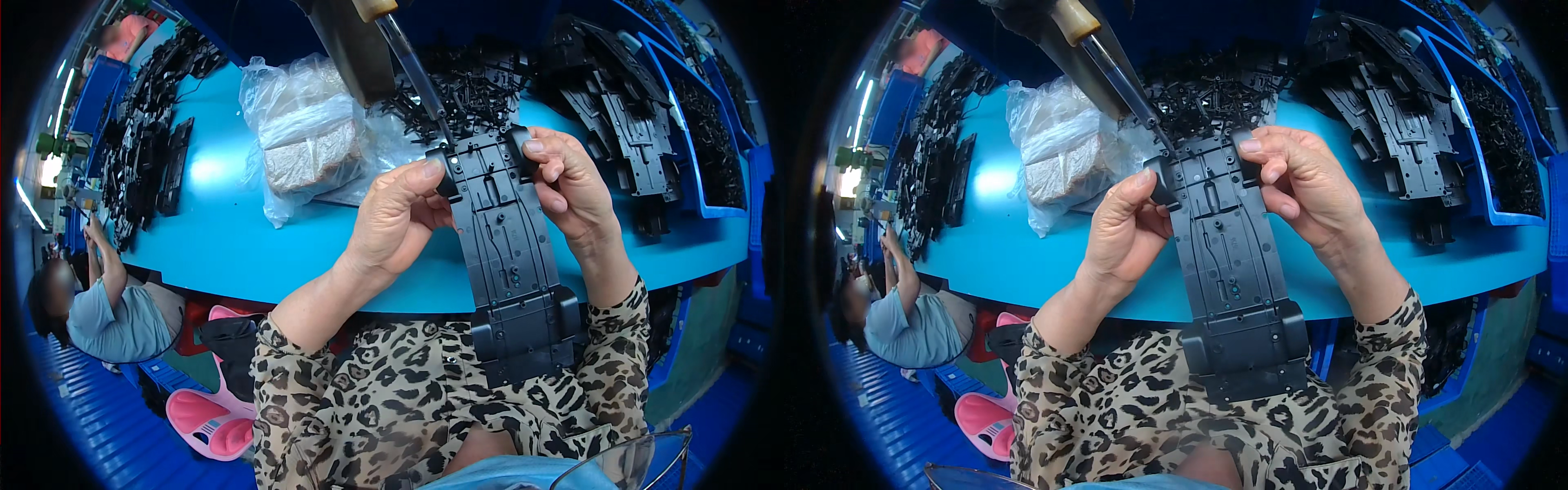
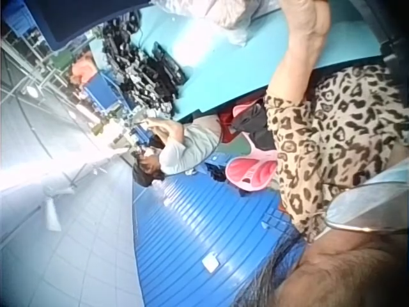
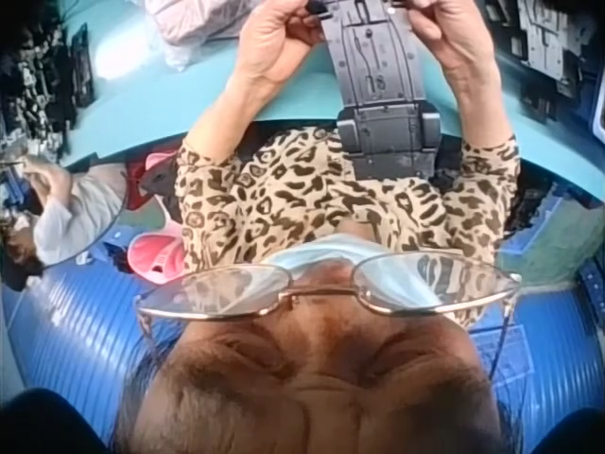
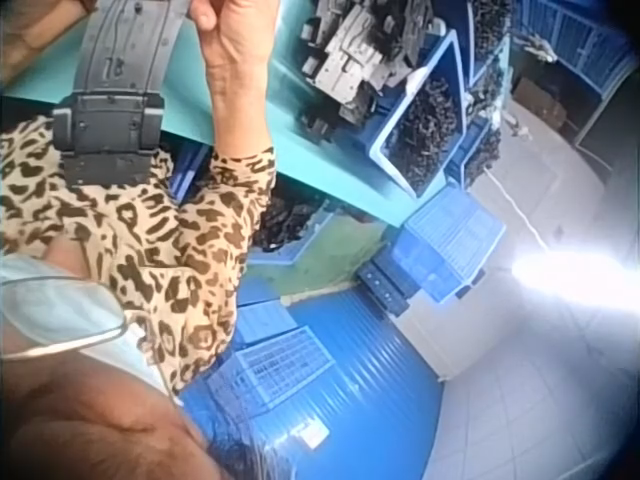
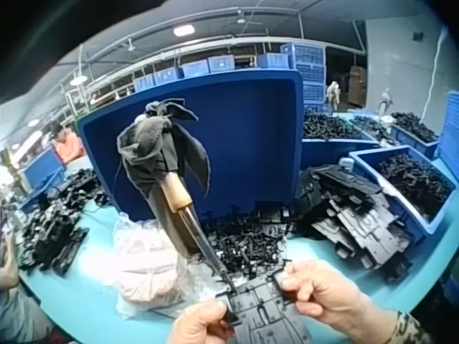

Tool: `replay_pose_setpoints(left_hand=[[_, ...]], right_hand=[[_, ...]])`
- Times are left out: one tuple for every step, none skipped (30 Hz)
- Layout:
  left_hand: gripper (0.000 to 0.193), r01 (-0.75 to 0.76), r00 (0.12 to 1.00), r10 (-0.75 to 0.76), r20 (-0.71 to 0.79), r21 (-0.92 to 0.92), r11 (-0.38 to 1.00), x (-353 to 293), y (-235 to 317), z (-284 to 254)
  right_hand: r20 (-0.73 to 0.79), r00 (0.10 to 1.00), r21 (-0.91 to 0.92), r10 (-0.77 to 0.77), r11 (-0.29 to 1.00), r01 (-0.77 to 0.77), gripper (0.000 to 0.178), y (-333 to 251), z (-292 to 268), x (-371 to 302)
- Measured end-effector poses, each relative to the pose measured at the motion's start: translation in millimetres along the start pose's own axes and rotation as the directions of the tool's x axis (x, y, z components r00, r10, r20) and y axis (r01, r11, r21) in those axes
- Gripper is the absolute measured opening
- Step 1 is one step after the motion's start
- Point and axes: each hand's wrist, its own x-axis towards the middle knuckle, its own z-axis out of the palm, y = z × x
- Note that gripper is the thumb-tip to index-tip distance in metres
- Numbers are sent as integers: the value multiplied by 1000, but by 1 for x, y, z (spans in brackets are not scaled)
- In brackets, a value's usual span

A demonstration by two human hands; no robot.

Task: Assembling the chassis and components of a toy car at a factory workbench.

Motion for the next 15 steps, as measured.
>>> replay_pose_setpoints(left_hand=[[28, -3, 1000, 3, 0, 2, 1000, 0, 0, -1], [28, -6, 1000, 6, 0, 5, 1000, 0, 0, -1], [28, -6, 1000, 6, 1, 4, 1000, 0, 0, -1], [28, -3, 1000, 3, 0, 2, 1000, 0, 0, -1], [29, 1, 1000, -1, 0, 0, 1000, 1, 0, -2], [29, 1, 1000, -1, 0, 0, 1000, 0, 0, -1], [29, -3, 1000, 3, 8, 6, 1000, 0, 1, 0], [29, -7, 1000, 7, 16, 11, 1000, 0, 2, 1], [29, -7, 1000, 6, 15, 11, 1000, -1, 3, 1], [29, -5, 1000, 5, 9, 12, 1000, -1, 3, 2], [29, -3, 1000, 3, 3, 13, 1000, -1, 3, 3], [29, -4, 1000, 4, 2, 13, 1000, -1, 3, 2], [29, -8, 1000, 8, 14, 14, 1000, -1, 3, 2], [29, -12, 1000, 11, 26, 16, 1000, 0, 4, 1], [29, -14, 1000, 13, 25, 16, 1000, 0, 4, 2]], right_hand=[[5, 1000, 2, -2, 1000, 2, 11, 0, 0, 0], [5, 1000, 2, -1, 1000, 1, 11, 0, 1, 0], [-6, 1000, 3, -1, 1000, 1, 11, 0, 1, 0], [-17, 1000, 3, -2, 1000, 2, 10, 0, 2, 0], [-17, 1000, 3, -2, 1000, 2, 10, 0, 2, 0], [-14, 1000, 9, 1, 1000, -1, 10, 0, 2, 0], [-12, 1000, 16, 3, 1000, -3, 10, 0, 2, 0], [-12, 1000, 15, 4, 1000, -4, 10, 0, 3, 0], [-22, 1000, 7, 4, 1000, -4, 10, 0, 4, -1], [-32, 999, -1, 4, 1000, -4, 10, 0, 4, -1], [-33, 999, -1, 5, 1000, -5, 10, 0, 4, 0], [-15, 1000, -4, -5, 1000, 5, 10, 0, 2, 0], [3, 1000, -7, -15, 1000, 15, 9, 1, 1, 1], [4, 1000, -7, -14, 1000, 14, 9, 1, 1, 1], [-2, 1000, -13, -15, 1000, 15, 9, 1, 1, 1]])
